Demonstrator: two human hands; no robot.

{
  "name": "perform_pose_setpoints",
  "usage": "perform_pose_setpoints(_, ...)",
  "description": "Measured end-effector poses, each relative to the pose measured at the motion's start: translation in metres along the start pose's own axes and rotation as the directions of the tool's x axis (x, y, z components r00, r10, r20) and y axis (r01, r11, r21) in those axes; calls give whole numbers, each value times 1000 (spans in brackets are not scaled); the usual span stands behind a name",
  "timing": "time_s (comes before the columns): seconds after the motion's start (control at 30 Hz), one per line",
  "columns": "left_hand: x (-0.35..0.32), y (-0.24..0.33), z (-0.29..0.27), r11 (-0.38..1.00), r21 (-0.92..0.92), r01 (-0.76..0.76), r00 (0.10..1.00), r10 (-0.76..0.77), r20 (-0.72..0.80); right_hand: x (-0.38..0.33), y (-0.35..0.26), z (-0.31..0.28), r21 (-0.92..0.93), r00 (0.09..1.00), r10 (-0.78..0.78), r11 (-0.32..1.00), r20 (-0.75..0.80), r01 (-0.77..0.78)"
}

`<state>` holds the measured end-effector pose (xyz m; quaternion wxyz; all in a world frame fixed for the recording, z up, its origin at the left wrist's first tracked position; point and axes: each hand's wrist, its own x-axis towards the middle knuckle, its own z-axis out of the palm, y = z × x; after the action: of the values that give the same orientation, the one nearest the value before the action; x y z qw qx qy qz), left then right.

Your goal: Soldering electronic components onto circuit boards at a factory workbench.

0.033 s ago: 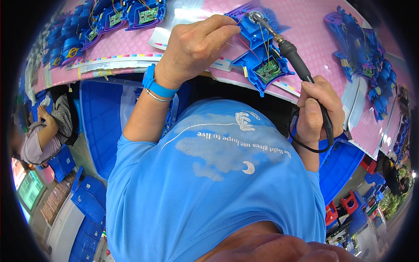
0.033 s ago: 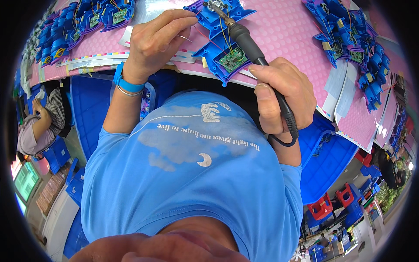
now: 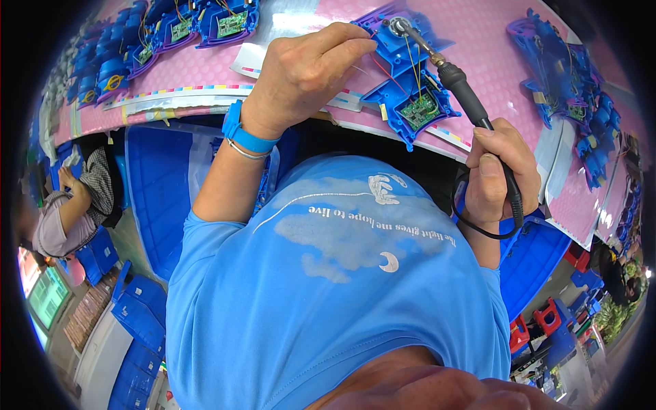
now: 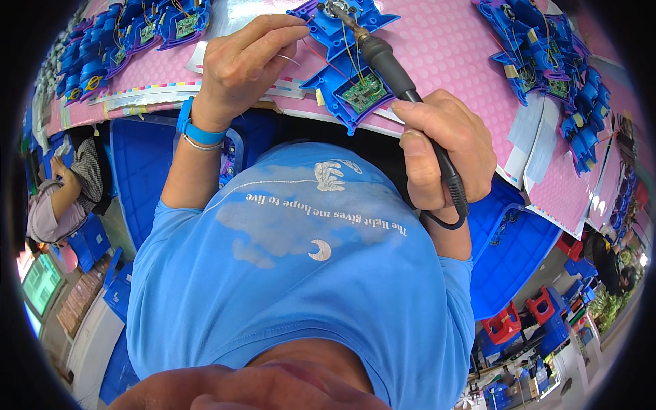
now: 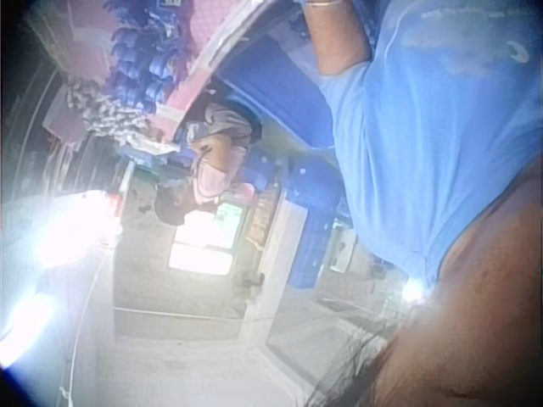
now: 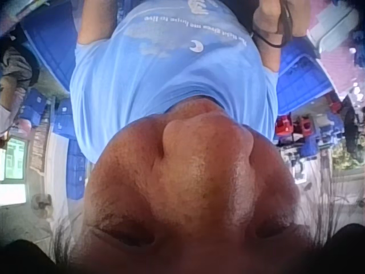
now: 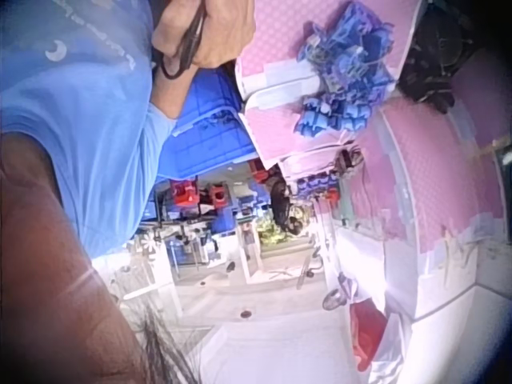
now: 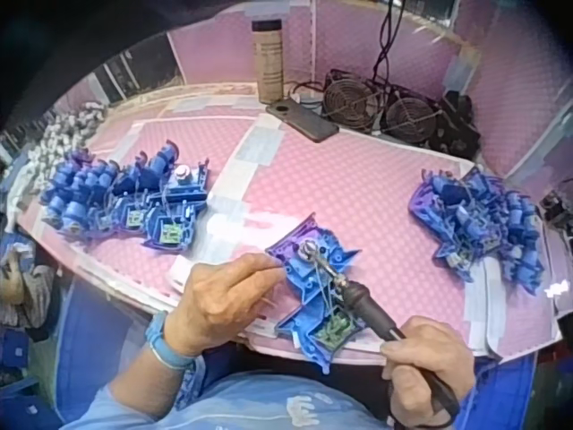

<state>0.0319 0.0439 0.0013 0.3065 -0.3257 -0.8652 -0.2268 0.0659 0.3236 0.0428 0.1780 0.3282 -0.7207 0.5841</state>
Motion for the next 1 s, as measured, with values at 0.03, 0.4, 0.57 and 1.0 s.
perform_pose_setpoints(0.03, 2, 1, -1, 1000, -11, 9, 1000, -9, -6, -1, -1, -2, 0, 1000, 23, 1000, -15, -23)
perform_pose_setpoints(0.4, 58, 15, -4, 951, -310, -26, 1000, 25, -10, -7, -4, -12, 35, 986, 37, 999, -160, -31)
perform_pose_setpoints(0.57, 60, 7, 2, 962, -221, -158, 987, 159, -13, -10, -4, -19, 46, 990, 22, 999, -142, -16)
perform_pose_setpoints(1.0, 38, 8, -10, 985, 61, -164, 979, 155, 133, -12, -5, -23, 77, 989, 43, 997, -143, -32)
